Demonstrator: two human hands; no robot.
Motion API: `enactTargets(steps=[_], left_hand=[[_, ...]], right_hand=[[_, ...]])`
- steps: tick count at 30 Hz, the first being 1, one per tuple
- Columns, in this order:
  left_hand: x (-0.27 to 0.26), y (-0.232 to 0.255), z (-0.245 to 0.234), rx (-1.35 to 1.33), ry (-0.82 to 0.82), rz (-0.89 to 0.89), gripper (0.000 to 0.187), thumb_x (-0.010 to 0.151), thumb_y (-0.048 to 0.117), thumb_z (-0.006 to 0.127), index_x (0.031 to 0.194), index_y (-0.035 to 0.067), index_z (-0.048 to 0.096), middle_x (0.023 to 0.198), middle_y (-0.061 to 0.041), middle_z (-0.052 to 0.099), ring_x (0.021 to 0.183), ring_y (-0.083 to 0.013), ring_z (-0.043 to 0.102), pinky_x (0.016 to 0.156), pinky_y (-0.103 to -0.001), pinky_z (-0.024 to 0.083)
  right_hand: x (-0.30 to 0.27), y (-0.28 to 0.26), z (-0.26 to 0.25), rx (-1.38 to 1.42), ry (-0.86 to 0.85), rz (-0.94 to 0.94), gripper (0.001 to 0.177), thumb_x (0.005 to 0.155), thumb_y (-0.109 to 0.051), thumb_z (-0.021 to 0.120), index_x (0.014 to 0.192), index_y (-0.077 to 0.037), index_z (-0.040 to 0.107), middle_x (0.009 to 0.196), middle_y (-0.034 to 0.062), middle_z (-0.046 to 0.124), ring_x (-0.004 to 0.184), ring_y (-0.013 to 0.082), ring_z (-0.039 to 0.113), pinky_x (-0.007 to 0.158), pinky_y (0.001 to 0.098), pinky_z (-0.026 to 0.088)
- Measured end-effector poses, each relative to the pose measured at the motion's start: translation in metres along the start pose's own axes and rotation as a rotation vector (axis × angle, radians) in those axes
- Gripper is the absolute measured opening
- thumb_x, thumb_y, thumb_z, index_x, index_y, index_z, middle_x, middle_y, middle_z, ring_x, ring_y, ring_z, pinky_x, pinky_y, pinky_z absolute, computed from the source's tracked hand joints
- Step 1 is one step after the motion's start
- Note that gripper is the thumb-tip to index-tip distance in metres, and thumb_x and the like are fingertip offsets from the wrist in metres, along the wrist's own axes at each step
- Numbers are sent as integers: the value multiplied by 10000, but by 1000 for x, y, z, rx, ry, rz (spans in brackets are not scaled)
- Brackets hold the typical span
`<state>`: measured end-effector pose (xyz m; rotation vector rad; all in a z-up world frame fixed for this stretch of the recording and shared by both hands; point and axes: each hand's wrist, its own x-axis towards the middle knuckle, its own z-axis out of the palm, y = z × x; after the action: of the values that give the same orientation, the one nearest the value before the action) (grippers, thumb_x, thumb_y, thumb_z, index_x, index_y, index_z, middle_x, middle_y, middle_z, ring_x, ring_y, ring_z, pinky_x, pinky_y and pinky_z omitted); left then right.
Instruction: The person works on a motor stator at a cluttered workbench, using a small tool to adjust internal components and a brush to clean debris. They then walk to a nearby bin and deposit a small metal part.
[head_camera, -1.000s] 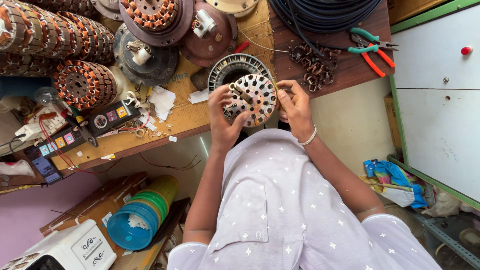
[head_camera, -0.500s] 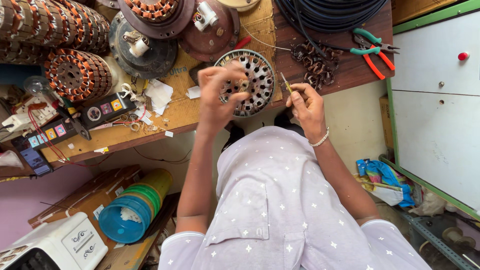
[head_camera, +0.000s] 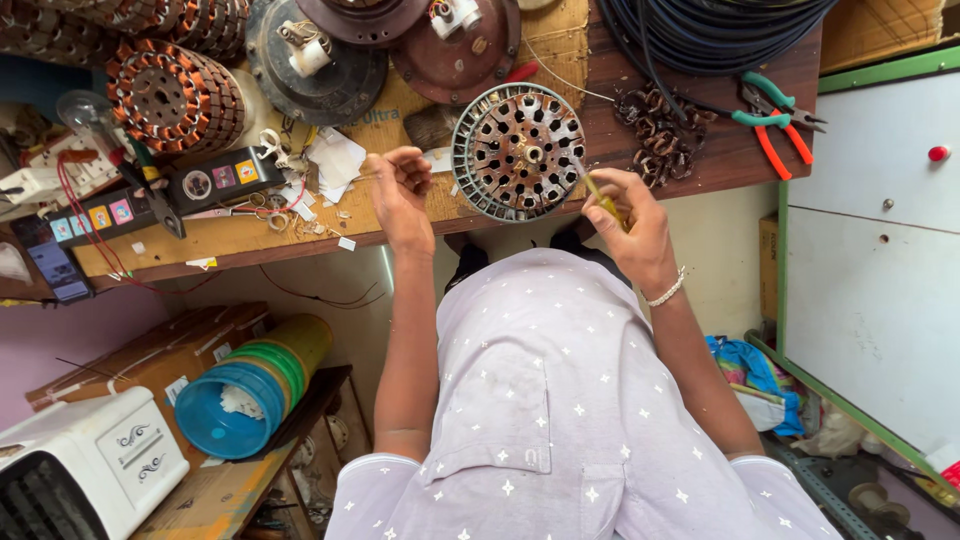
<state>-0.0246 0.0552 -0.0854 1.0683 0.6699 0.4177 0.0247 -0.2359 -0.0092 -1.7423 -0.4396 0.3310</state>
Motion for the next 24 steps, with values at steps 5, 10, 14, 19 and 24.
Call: enactTargets(steps=[5, 10, 14, 19, 24], left_hand=[[-11, 36, 22, 480, -278, 331, 146, 1010, 216, 669, 1070, 85, 698, 899, -12, 634, 809, -127, 534, 720, -279, 439], [10, 86, 59, 740, -473, 709, 117, 995, 124, 714, 1103, 85, 690, 960, -32, 663, 946, -210, 568, 865, -350, 482], [32, 105, 77, 789, -725, 745, 205, 963, 144, 756, 1150, 90, 692, 1070, -39, 674, 1008, -264, 567, 922, -394, 484], [41, 101, 71, 618, -1024, 661, 305, 943, 198, 766, 1210, 86, 673, 1133, -33, 694, 1071, -256, 597, 961, -401, 474], [40, 62, 53, 602, -469, 433, 212, 1007, 207, 704, 1205, 134, 711, 1125, -8, 717, 1052, -182, 660, 942, -367, 543]], right_hand=[[6, -29, 15, -245, -16, 238, 344, 1061, -205, 587, 1378, -71, 582, 974, 95, 772, 730, 129, 643, 678, 274, 510], [22, -54, 25, -410, -103, -41, 255, 1042, -144, 664, 1276, -46, 683, 1117, 162, 742, 949, 271, 735, 835, 359, 572], [29, -65, 25, -443, -110, -75, 304, 984, -126, 713, 1272, -30, 684, 1184, 186, 720, 1022, 321, 726, 872, 379, 573], [31, -67, 29, -439, -118, -85, 312, 954, -134, 739, 1255, -60, 705, 1159, 149, 739, 984, 289, 734, 857, 365, 576], [36, -64, 46, -626, -105, -53, 215, 945, -195, 772, 1149, -125, 764, 1001, 79, 747, 833, 258, 728, 739, 366, 575]])
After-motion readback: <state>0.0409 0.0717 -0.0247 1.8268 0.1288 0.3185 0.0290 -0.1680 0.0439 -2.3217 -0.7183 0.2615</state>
